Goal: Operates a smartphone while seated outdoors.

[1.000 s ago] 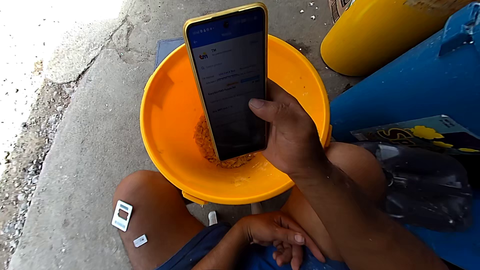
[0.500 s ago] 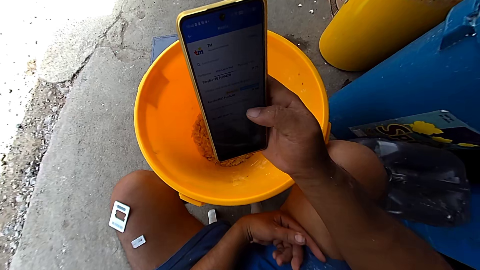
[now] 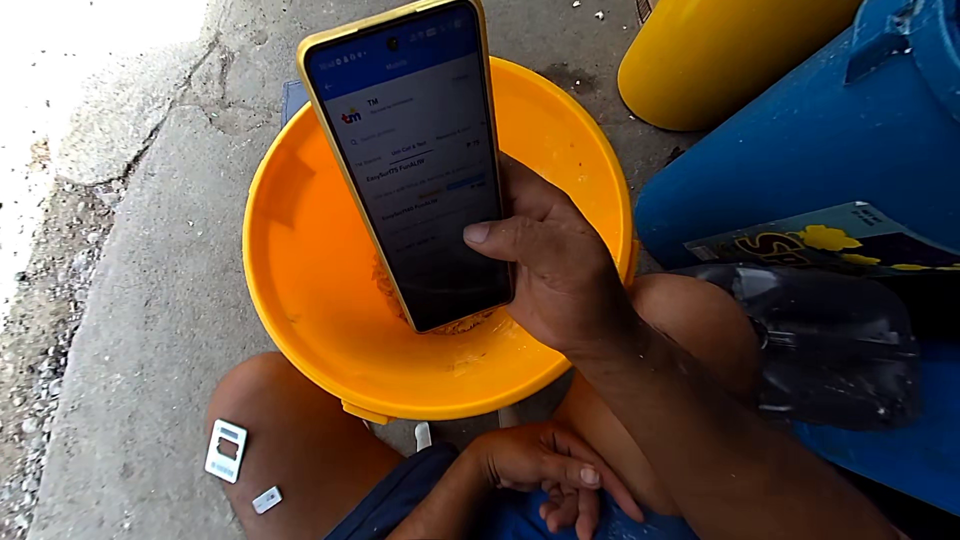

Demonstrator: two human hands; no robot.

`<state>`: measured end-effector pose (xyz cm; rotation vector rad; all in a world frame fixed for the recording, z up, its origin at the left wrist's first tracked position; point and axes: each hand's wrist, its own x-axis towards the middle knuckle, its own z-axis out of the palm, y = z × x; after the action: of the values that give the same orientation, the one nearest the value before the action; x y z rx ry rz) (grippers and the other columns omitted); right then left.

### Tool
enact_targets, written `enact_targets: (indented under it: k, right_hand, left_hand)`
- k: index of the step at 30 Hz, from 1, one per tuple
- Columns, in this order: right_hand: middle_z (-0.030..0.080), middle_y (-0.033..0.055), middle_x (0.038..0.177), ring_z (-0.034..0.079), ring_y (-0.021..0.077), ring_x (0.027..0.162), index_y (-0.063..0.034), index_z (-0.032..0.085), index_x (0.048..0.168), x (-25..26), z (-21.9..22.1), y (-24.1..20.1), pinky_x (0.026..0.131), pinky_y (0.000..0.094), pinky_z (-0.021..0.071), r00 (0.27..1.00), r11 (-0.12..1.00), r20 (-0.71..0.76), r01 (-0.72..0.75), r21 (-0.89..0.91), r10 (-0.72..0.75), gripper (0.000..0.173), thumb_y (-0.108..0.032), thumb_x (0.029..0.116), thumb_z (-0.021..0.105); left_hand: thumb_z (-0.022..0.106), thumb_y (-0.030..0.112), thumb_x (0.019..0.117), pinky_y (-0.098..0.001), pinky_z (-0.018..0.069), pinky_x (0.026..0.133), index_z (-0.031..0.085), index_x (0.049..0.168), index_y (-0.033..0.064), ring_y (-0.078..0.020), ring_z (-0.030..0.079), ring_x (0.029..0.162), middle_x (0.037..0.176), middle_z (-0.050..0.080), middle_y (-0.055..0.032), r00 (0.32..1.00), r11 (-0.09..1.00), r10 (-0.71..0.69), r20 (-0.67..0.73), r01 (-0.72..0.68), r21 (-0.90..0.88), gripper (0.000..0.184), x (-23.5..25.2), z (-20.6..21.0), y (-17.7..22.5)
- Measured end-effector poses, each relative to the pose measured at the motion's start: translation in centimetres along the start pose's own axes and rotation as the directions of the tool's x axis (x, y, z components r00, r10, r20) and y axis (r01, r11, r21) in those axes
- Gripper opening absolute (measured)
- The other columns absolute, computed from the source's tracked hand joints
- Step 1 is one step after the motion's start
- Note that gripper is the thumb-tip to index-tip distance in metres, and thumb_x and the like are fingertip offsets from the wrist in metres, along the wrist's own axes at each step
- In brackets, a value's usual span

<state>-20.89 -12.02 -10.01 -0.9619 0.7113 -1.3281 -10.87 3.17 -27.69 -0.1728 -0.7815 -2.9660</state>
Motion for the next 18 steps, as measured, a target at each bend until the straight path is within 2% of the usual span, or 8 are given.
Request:
enact_targets:
  k: [18]
  right_hand:
    - [0.066, 0.0131, 0.11, 0.07, 0.0188, 0.092, -0.004, 0.054, 0.131, 0.11, -0.05, 0.0, 0.071, 0.0355, 0.0613, 1.0, 1.0, -0.02, -0.022, -0.016, 0.022, 0.037, -0.004, 0.0973, 0.039]
  left_hand:
    - [0.057, 0.046, 0.1021, -0.0214, 0.045, 0.045, 0.072, 0.115, 0.0044, -0.0069, 0.057, 0.046, 0.061, 0.065, 0.0011, 1.0, 1.0, 0.007, 0.005, -0.007, -0.02, 0.046, 0.08, -0.21, -0.32]
